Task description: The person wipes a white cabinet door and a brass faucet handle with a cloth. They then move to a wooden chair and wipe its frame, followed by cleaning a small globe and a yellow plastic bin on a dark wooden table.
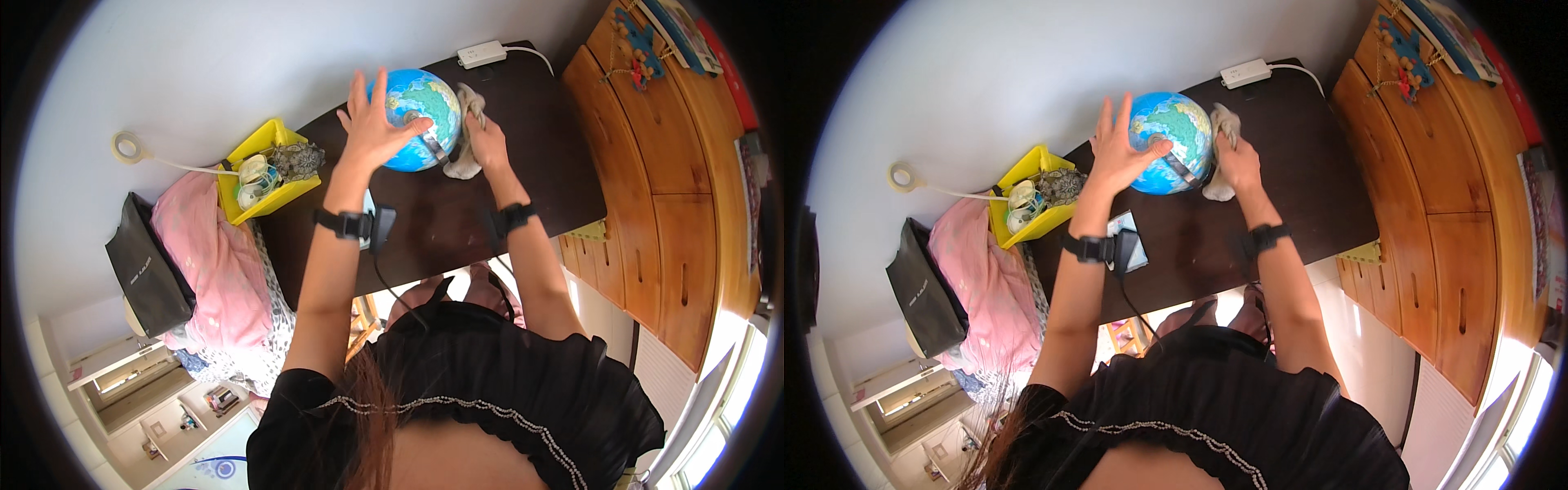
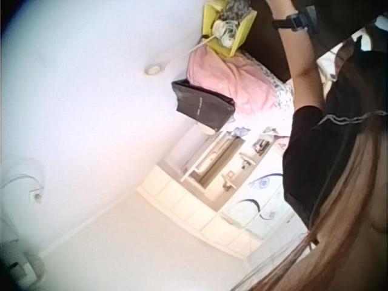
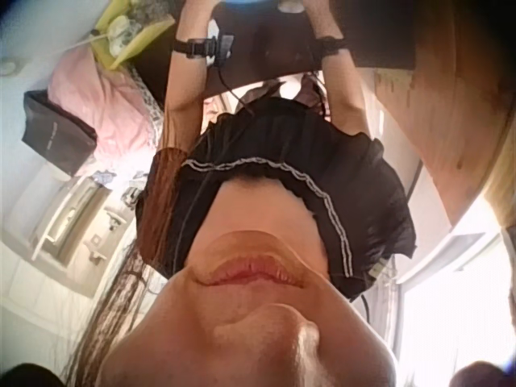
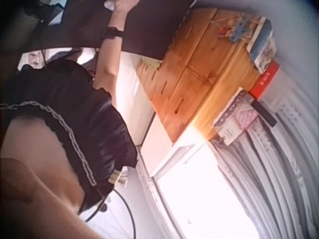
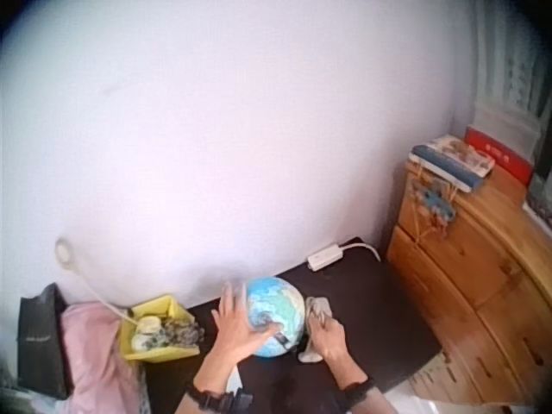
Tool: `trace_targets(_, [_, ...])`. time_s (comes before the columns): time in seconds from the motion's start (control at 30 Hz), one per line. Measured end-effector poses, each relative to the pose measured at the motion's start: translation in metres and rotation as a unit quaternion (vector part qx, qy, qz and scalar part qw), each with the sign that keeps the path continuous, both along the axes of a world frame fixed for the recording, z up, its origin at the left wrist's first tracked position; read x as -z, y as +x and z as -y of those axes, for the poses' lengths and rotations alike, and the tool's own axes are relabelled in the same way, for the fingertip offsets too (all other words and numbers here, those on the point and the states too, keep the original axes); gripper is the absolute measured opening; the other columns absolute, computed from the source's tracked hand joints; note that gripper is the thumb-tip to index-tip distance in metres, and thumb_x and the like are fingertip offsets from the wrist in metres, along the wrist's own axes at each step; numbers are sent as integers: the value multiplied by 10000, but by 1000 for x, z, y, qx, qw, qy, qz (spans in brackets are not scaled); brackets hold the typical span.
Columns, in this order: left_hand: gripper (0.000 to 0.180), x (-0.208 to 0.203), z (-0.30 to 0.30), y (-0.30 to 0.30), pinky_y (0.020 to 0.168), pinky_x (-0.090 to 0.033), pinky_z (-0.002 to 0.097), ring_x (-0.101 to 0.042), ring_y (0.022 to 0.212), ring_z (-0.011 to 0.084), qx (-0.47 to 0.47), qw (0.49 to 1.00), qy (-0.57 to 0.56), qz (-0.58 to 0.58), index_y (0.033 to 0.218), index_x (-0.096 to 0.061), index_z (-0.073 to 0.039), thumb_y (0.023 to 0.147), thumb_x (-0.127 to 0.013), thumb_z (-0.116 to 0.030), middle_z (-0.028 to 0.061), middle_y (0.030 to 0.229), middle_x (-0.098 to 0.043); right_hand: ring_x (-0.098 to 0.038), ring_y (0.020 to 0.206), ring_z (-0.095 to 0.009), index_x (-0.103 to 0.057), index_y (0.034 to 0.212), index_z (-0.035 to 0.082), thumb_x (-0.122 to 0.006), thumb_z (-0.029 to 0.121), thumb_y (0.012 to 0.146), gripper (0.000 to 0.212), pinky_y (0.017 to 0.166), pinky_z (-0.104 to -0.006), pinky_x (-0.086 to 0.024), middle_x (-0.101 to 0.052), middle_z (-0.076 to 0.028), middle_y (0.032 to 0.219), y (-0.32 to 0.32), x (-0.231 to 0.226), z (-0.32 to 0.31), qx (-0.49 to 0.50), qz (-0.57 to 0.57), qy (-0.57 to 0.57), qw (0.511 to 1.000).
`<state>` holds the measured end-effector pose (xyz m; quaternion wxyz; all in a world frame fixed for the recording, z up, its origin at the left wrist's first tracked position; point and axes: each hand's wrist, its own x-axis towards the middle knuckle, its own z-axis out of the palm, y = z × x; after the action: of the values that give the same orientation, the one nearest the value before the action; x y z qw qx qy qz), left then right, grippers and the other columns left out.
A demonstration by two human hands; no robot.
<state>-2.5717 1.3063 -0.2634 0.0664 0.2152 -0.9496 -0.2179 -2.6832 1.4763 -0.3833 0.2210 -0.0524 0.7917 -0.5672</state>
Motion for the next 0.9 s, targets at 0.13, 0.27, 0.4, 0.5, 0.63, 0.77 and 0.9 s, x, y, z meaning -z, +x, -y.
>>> trace_targets(0.13, [1253, 18, -28, 11, 1095, -160, 746, -119, 1495, 448, -66, 996, -13, -58, 1548, -235, -35, 621, -866, -593, 294, 1596, -140, -640, 1036, -410, -696, 1125, 25, -622, 330, 923, 373, 913, -454, -508, -667, -243, 1119, 51, -57, -8, -18, -202, -20, 979])
trace_targets(0.27, [1057, 32, 7, -1, 1029, -263, 739, -352, 1405, 408, 79, 994, -51, -60, 1494, -364, -77, 630, -874, -409, 260, 1448, -431, -520, 1275, -371, -686, 1215, 91, -632, 309, 887, 397, 1072, -444, -418, -609, -170, 1308, 39, -91, 27, -153, -394, -85, 902])
trace_targets(0.4, [966, 5, 9, -9, 1098, -261, 608, -460, 1323, 381, 104, 994, -14, 14, 1369, -486, -42, 610, -878, -492, 233, 1283, -585, -534, 1266, -360, -666, 1265, 132, -583, 346, 927, 409, 1053, -410, -435, -619, -164, 1301, -11, -75, 58, -162, -278, -104, 941])
trace_targets(0.5, [1089, -4, -9, 2, 1130, -168, 680, -301, 1433, 399, 26, 995, -91, -32, 1424, -402, -16, 589, -911, -496, 263, 1452, -421, -577, 1226, -351, -639, 1293, 96, -553, 356, 946, 442, 1033, -378, -444, -644, -185, 1270, -31, -52, 56, -122, -79, -116, 983])
trace_targets(0.63, [1134, 8, -32, 10, 1128, -158, 699, -226, 1477, 420, -73, 990, -32, -118, 1487, -343, -22, 616, -905, -481, 271, 1552, -299, -637, 1159, -318, -606, 1311, 42, -490, 381, 978, 489, 985, -369, -469, -674, -219, 1215, -39, 47, 24, -69, 60, -108, 990])
trace_targets(0.77, [1010, 8, -7, 13, 1149, -123, 686, -192, 1508, 380, 39, 996, 4, -86, 1475, -412, -68, 649, -885, -403, 186, 1605, -281, -593, 1217, -339, -601, 1306, 6, -482, 298, 985, 450, 1026, -382, -445, -623, -237, 1299, 20, 54, 6, -40, 127, -114, 985])
trace_targets(0.9, [880, -6, 9, 2, 1167, -29, 673, -113, 1538, 339, 161, 985, -54, -2, 1465, -467, -153, 689, -827, -358, 91, 1626, -295, -456, 1335, -389, -572, 1336, -11, -514, 256, 961, 463, 1120, -398, -360, -502, -244, 1424, 25, -13, 10, -111, -138, -140, 974])
